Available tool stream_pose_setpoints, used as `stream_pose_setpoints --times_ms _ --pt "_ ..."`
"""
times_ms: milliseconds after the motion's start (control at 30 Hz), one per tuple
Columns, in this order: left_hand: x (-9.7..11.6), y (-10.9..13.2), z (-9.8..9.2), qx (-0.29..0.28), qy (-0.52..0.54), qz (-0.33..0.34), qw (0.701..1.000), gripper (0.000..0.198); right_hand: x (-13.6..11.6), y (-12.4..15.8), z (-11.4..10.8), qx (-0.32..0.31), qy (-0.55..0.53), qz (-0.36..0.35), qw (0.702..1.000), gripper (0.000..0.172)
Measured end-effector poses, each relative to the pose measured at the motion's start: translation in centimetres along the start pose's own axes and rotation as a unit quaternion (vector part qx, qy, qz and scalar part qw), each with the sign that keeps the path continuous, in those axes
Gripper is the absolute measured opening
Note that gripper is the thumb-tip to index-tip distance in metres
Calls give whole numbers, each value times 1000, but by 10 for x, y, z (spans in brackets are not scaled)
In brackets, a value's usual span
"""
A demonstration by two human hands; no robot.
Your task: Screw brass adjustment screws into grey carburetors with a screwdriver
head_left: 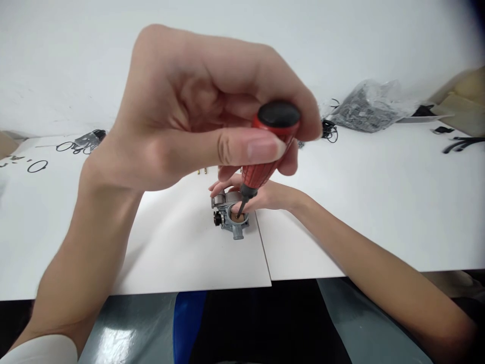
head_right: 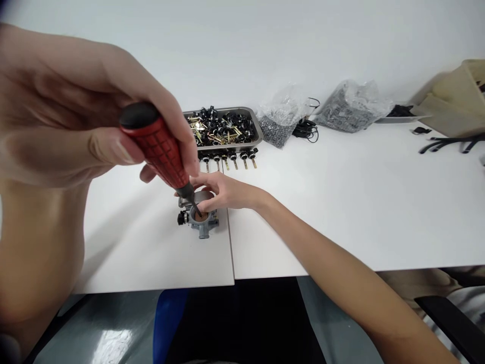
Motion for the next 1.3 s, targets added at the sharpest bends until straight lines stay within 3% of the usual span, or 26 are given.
stream_pose_setpoints --times_ms 267,533,767,1000,1200,1233,1300 --pt "-8 -1 -1 28 6 -40 999 55 2 1 -1 -1 2 -5 1000 42" --pt "0 1 -2 44 -121 -81 988 65 3 3 0 -5 0 3 1000 42" --pt "5 3 -4 20 -151 -49 987 40 -3 1 3 4 21 13 1000 39" --pt "-3 -1 2 27 -75 -60 995 36 0 1 2 3 6 19 1000 39" --pt "-8 11 -6 41 -66 -83 994 37 0 0 3 -4 -17 17 1000 40" --pt "-9 12 -7 36 -48 -97 993 39 0 0 3 -7 -21 19 1000 43" --pt "-13 11 -7 36 -1 -172 984 62 1 -1 3 -9 -29 23 999 47"
Point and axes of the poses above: each hand's wrist, its own y-axis away from the middle knuckle, its own z-axis out of the palm, x = y × z, the point moved 6 cm from there along -y, towards the middle knuckle, and after that the axes turned 13 degrees about -y, right-handed, at the moved point
